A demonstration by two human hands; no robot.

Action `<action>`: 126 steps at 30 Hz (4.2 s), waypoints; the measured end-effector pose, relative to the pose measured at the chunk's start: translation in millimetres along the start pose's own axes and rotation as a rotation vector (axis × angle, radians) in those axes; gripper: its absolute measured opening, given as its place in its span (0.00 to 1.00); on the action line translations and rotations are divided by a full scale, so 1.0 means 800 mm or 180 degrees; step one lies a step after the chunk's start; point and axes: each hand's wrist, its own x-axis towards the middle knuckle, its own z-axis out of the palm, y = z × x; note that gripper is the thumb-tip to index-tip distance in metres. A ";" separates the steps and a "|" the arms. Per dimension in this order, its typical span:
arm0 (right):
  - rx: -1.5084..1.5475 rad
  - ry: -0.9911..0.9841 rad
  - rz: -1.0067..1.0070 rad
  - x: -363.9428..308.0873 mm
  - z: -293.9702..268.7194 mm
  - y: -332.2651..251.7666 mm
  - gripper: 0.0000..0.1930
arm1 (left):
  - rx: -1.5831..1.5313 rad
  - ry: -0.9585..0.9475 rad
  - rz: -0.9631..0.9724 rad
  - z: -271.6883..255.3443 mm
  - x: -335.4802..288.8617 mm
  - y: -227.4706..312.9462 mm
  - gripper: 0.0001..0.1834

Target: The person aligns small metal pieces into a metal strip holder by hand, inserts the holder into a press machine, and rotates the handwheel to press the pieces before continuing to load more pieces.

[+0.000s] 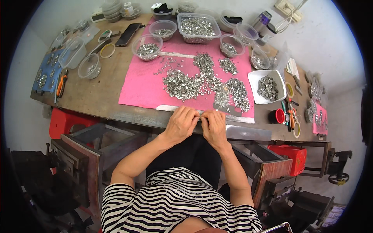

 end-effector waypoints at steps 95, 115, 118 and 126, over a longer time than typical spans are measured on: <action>-0.0232 -0.0012 -0.0330 -0.007 -0.035 0.020 0.11 | 0.0920 -0.0607 -0.0001 -0.012 0.052 -0.072 0.03; 0.0467 -0.0064 0.0420 -0.001 -0.030 0.013 0.06 | -0.0864 -0.0409 -0.0822 -0.007 0.019 -0.011 0.03; 0.0956 -0.0020 0.0835 -0.001 -0.032 0.013 0.05 | -0.0777 -0.0355 -0.0593 -0.006 0.018 -0.005 0.03; 0.0875 -0.0070 0.0731 -0.004 -0.024 0.016 0.04 | -0.0654 -0.0320 -0.0487 0.003 0.016 -0.004 0.04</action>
